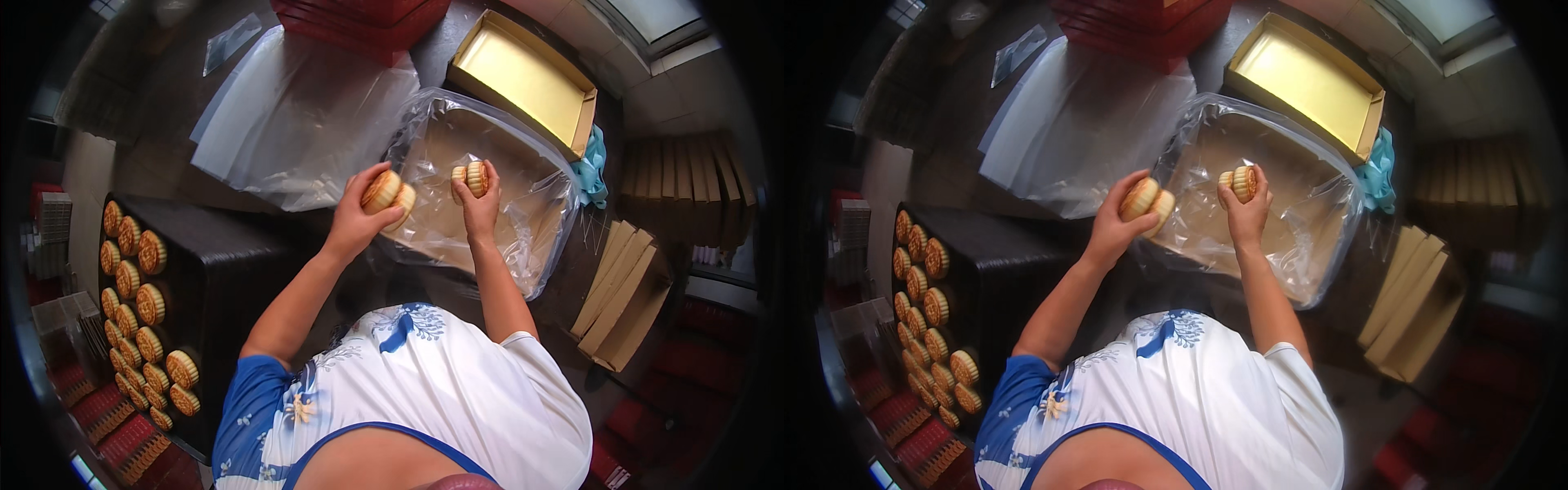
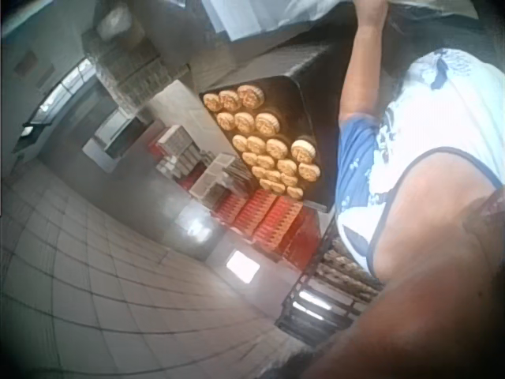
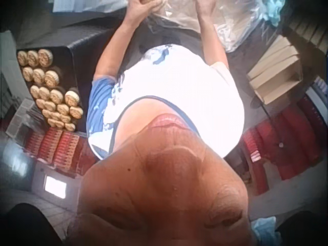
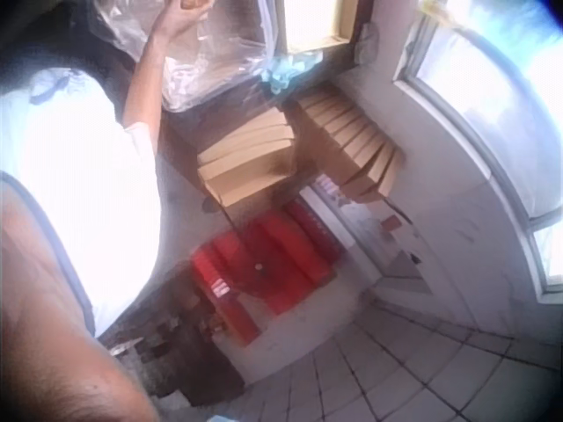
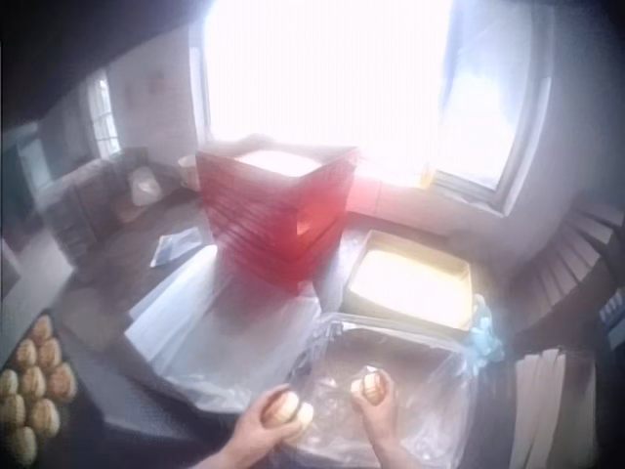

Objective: The person prepares a cardboard box by lining it with a plastic bag, transfers mooncakes by hand from a large baking tray into the lined box, places a protective sheet of paper over the mooncakes, ties the bag shut, and covers the box with its lid.

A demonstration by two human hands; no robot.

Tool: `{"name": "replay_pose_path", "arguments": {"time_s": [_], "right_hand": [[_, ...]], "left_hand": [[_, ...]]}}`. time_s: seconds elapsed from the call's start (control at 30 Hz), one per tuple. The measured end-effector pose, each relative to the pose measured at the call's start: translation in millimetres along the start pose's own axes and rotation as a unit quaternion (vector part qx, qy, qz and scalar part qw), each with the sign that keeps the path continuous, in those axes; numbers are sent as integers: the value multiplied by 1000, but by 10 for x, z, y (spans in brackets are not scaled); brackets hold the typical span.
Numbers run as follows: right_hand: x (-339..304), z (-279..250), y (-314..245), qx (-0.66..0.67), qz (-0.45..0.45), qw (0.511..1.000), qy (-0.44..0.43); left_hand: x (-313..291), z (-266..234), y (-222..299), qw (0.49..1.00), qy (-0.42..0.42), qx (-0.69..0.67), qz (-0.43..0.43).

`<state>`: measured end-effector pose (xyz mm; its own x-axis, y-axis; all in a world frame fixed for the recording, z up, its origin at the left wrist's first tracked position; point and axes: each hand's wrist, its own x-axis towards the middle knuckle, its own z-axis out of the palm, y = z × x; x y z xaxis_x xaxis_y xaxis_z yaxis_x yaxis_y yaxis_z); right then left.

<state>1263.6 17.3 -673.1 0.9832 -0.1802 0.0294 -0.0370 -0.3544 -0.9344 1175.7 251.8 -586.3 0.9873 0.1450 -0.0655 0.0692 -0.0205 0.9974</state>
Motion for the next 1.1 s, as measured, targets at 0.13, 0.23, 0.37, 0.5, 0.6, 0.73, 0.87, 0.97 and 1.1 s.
{"name": "replay_pose_path", "arguments": {"time_s": [0.13,0.23,0.37,0.5,0.6,0.73,0.87,0.97,1.1], "right_hand": [[881,86,273,-122,-102,983,94],[1156,314,691,-169,-133,972,91],[1040,352,884,-251,-181,950,41],[777,163,745,-215,-180,960,12],[459,137,818,-282,-171,941,-75],[356,253,880,-312,-181,930,-64],[267,122,883,-294,-155,940,-75],[152,-174,787,-271,-132,944,-134],[-351,-560,619,-249,-173,896,-324]], "left_hand": [[1462,919,-411,943,-18,237,234],[2110,1268,-995,847,-18,420,327],[2142,1296,-1319,767,-14,551,328],[1691,1206,-1178,784,-28,544,299],[1499,1108,-1315,717,-81,638,270],[1576,1148,-1504,671,-33,685,281],[1451,1070,-1114,766,-42,572,289],[1063,739,-787,874,-87,426,218],[232,436,-900,820,-289,413,270]]}}
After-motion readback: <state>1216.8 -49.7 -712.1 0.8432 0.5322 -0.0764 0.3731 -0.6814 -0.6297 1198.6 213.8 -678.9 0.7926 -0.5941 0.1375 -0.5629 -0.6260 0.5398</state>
